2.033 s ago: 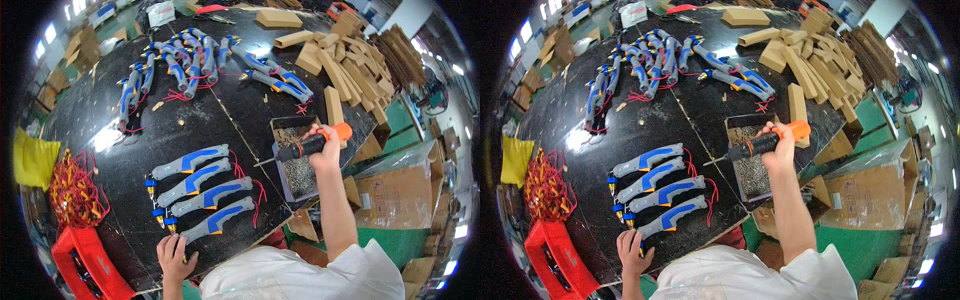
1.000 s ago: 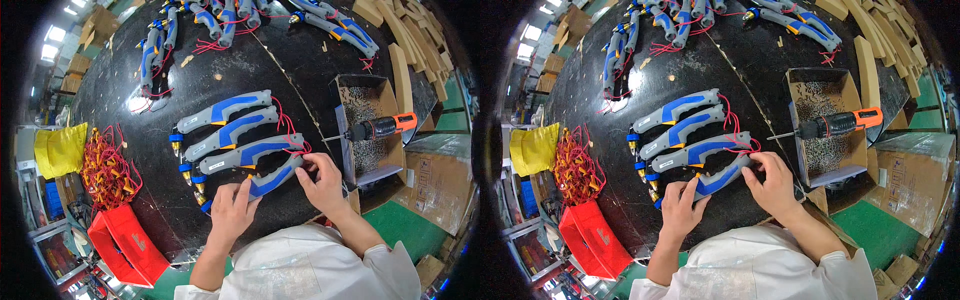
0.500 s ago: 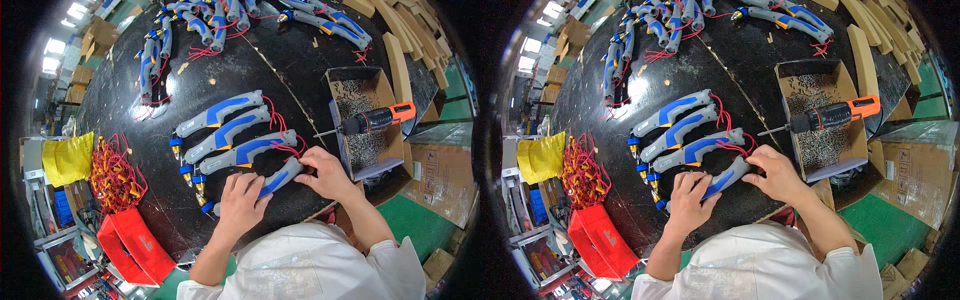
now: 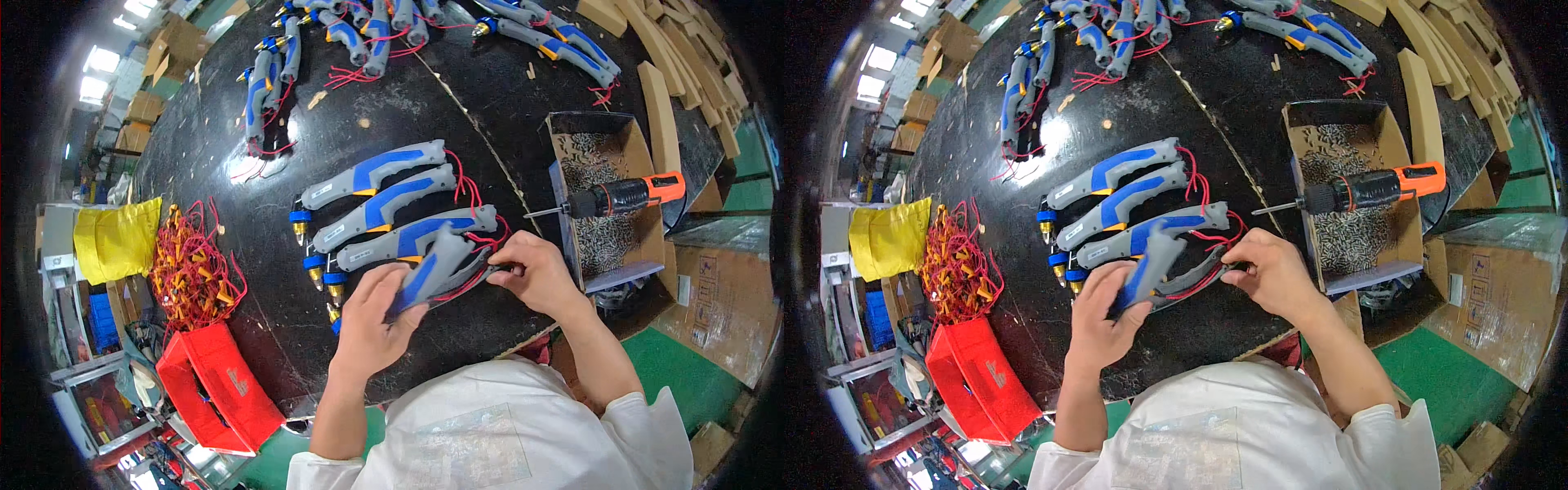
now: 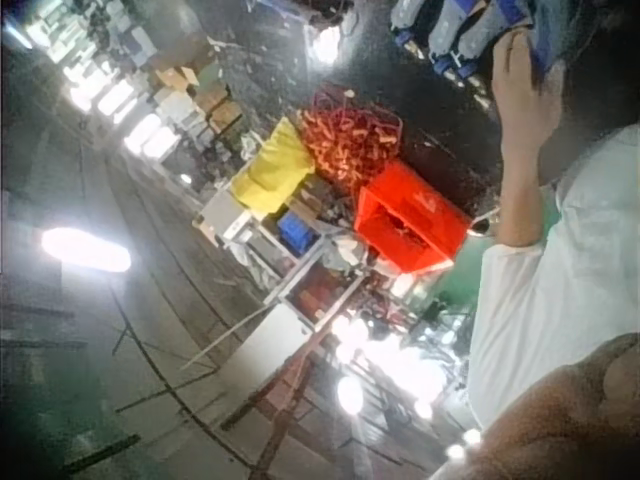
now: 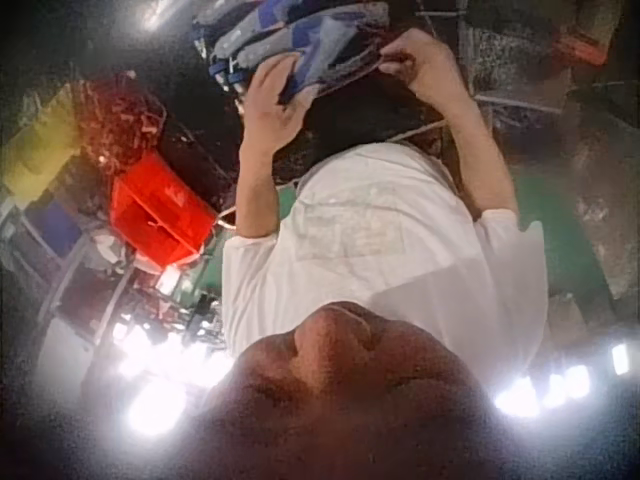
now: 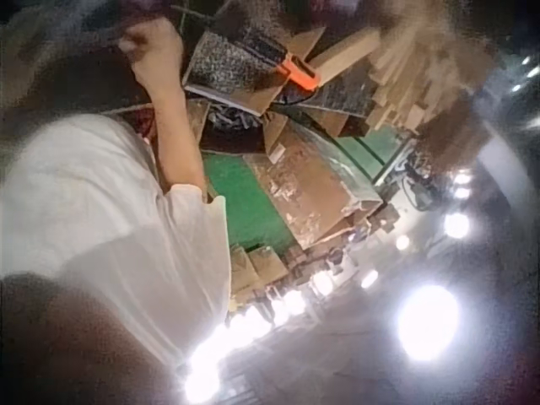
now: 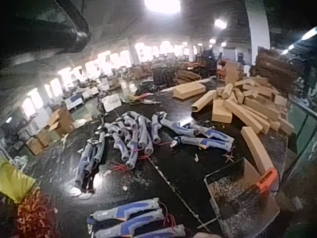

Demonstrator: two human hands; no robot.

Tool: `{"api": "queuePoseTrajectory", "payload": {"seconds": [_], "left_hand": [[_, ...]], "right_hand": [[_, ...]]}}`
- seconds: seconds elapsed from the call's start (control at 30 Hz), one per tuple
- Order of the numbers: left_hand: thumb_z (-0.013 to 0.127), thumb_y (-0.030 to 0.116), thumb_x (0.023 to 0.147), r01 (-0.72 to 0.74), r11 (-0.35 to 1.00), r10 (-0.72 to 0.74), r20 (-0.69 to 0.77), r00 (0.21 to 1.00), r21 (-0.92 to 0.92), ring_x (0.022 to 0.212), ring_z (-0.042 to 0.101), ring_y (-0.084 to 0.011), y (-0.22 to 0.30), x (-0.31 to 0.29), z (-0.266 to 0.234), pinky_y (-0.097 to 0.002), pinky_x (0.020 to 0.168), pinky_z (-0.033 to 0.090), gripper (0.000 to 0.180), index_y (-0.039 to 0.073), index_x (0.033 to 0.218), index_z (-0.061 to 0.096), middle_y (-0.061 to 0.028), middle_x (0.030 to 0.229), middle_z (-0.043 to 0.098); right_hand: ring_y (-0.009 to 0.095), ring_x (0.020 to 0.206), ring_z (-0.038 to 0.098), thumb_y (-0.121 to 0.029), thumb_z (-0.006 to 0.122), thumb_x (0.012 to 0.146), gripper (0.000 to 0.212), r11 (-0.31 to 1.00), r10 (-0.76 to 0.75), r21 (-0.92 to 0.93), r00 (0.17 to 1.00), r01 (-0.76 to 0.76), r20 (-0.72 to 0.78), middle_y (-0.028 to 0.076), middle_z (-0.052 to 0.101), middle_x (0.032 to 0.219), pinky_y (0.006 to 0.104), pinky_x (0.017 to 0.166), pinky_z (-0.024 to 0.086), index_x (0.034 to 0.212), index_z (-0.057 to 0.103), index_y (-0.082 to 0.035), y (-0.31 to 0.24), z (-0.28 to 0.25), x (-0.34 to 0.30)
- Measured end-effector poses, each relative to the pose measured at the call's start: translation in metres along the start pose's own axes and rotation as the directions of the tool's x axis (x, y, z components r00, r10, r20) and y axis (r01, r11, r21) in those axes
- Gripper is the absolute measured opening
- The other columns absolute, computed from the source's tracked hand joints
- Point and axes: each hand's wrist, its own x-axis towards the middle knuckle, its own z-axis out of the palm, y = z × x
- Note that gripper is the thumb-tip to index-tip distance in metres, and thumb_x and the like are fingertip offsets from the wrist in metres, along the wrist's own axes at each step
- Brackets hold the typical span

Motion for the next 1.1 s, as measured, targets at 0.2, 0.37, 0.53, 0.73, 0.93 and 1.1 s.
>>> {"api": "queuePoseTrajectory", "payload": {"seconds": [0.2, 0.37, 0.53, 0.73, 0.93, 1.1], "left_hand": [[0.073, 0.018, 0.085, 0.060, 0.998, -0.064, -0.149, 0.987, -0.032, 0.112, 0.065, -0.0394, 0.001, -0.022, -0.029, -0.0413, 0.096, 0.052, 0.046, -0.002, 0.124, 0.061, -0.0219, 0.129, 0.064], [0.049, 0.057, 0.103, -0.122, 0.867, -0.244, -0.624, 0.742, -0.484, 0.074, 0.063, -0.0178, -0.011, -0.047, -0.037, -0.0328, 0.066, 0.053, 0.069, -0.008, 0.127, 0.052, -0.0172, 0.095, 0.066], [0.045, 0.053, 0.106, -0.381, 0.625, -0.475, -0.720, 0.506, -0.681, 0.083, 0.063, -0.0197, -0.030, -0.058, -0.046, -0.0316, 0.062, 0.052, 0.056, 0.002, 0.131, 0.050, -0.0155, 0.117, 0.062], [0.038, 0.051, 0.109, -0.490, 0.128, -0.676, -0.438, 0.593, -0.862, 0.082, 0.061, -0.0183, -0.042, -0.075, -0.051, -0.0333, 0.059, 0.051, 0.048, 0.009, 0.129, 0.049, -0.0097, 0.117, 0.059], [0.039, 0.050, 0.109, -0.149, 0.407, -0.641, -0.398, 0.656, -0.901, 0.066, 0.060, -0.0152, -0.066, -0.080, -0.049, -0.0287, 0.052, 0.049, 0.048, 0.007, 0.128, 0.052, -0.0115, 0.115, 0.062], [0.077, 0.021, 0.086, 0.216, 0.971, -0.159, -0.409, 0.899, 0.098, 0.117, 0.060, -0.0424, -0.044, -0.059, -0.037, -0.0474, 0.100, 0.049, 0.055, 0.000, 0.133, 0.056, -0.0222, 0.129, 0.060]], "right_hand": [[0.026, 0.079, 0.066, -0.012, 0.085, 0.076, 0.030, 0.967, -0.091, -0.246, 0.994, 0.073, -0.064, 0.009, 0.064, 0.095, 0.0364, 0.068, 0.055, 0.103, 0.072, -0.009, -0.031, 0.002, -0.012], [0.029, 0.087, 0.067, -0.018, 0.086, 0.072, 0.037, 0.862, -0.433, -0.307, 0.901, 0.403, -0.030, 0.007, 0.067, 0.103, 0.0373, 0.071, 0.056, 0.104, 0.071, -0.009, -0.080, 0.022, -0.001], [0.035, 0.122, 0.057, -0.040, 0.083, 0.077, 0.074, 0.806, -0.552, -0.033, 0.771, 0.591, 0.318, 0.016, 0.061, 0.129, 0.0462, 0.103, 0.046, 0.135, 0.057, -0.003, -0.125, 0.089, 0.025], [0.032, 0.090, 0.071, -0.041, 0.082, 0.079, 0.081, 0.820, -0.353, -0.141, 0.685, 0.554, 0.637, 0.015, 0.070, 0.093, 0.0429, 0.081, 0.055, 0.141, 0.050, -0.001, -0.153, 0.137, 0.030], [0.032, 0.075, 0.072, -0.032, 0.082, 0.082, 0.077, 0.976, -0.202, 0.088, 0.687, 0.197, 0.698, 0.013, 0.070, 0.079, 0.0391, 0.072, 0.056, 0.142, 0.049, 0.002, -0.133, 0.113, 0.009], [0.012, 0.079, 0.062, -0.008, 0.080, 0.077, 0.076, 0.864, 0.048, 0.477, 0.970, -0.160, 0.240, 0.005, 0.065, 0.093, 0.0278, 0.074, 0.052, 0.143, 0.044, 0.004, -0.094, 0.068, -0.035]]}}
